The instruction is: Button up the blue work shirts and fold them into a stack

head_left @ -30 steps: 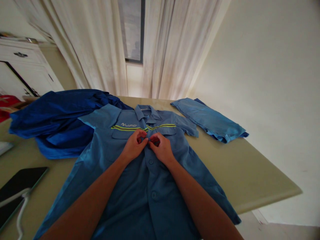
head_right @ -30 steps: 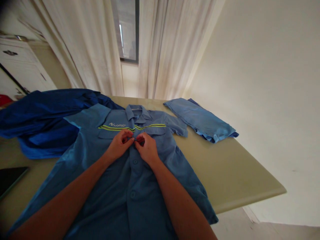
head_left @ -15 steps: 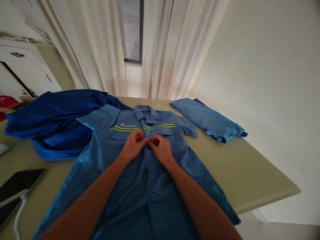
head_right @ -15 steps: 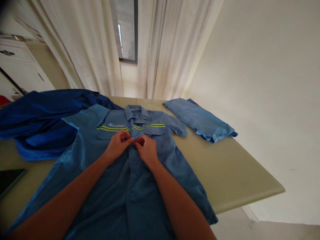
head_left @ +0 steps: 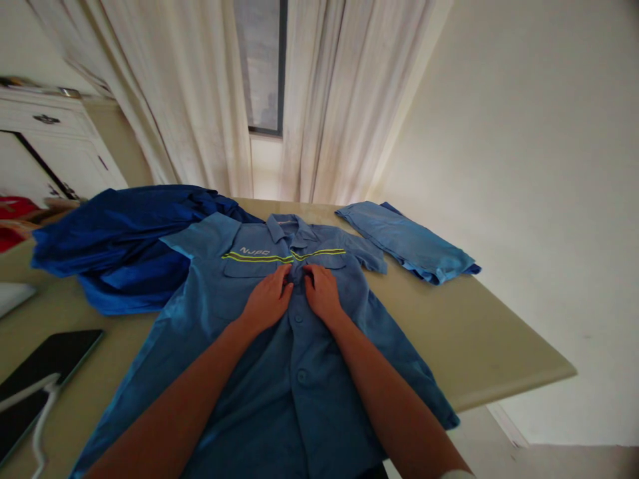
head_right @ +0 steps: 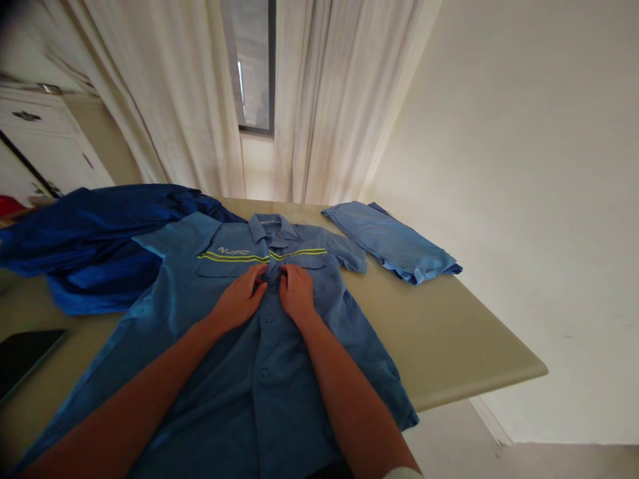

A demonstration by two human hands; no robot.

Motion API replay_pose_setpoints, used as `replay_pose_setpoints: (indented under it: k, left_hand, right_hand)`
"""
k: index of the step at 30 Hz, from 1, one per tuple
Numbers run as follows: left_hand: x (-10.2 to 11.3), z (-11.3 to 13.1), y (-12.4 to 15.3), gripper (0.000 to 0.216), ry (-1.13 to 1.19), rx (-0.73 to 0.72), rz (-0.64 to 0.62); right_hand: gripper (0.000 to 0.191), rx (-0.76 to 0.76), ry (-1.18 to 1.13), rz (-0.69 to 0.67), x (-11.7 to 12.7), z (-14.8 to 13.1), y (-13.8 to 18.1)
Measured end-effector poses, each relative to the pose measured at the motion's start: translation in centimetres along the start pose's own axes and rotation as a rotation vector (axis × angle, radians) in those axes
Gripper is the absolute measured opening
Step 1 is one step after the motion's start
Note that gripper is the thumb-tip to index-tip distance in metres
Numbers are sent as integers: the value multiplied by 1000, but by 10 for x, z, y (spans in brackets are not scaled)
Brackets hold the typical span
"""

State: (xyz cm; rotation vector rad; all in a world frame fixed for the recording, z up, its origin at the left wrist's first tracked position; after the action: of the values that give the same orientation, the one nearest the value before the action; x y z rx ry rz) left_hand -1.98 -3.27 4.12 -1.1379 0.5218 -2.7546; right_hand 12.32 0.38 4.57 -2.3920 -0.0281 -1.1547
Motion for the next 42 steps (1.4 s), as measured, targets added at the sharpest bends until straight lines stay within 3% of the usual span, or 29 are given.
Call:
replay_pose_setpoints:
  k: [5,9,11,13,16,20,24,28,30,36,42]
  left_hand:
    - [10,8,28,50,-375,21,79]
    - [5,14,59,58,-481,32,8]
    - [3,20,78,61,-508,19,-20]
    - [3,27,96,61,-531,4,-30]
    - [2,34,116,62,-570,3,-28]
    - [4,37,126,64,-656,23,-55]
    - [17,47,108,55,-734,45,-114]
    - [25,51,58,45,-772,79,-149]
    - [21,47,31,41,-748,55,-114]
    - [-9,-1,-1,54,-660,-6,-129]
    - [-8,-27,-25,58,-682,-13,-100]
  right_hand:
    - [40,-64,239,38,3,-3,26]
    - [38,-3,313,-95,16,-22,50]
    - [28,4,337,-196,25,-31,55]
    - [21,-22,334,-252,34,-39,50]
    - [38,-33,277,-176,37,-51,28]
    - [19,-107,123,-134,6,-40,5]
    - [14,-197,-213,-138,-17,-8,0]
    - [10,-317,-583,-206,-26,14,4]
    - [10,-366,-654,-205,-27,20,4]
    - [10,-335,-496,-69,-17,27,-2]
    - [25,-90,-281,68,-1,13,-14]
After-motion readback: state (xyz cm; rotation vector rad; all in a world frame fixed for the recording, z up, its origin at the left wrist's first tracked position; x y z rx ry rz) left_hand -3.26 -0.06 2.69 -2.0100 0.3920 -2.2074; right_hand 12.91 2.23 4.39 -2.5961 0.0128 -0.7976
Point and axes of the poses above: each hand's wrist, its own y-axis away from the middle knuckle, its own x-axis out of the back of the hand, z = x × y, the point moved 9 cm from there along -y, towards the middle knuckle, and after that the axes turned 3 degrees about z, right-handed, at the moved point
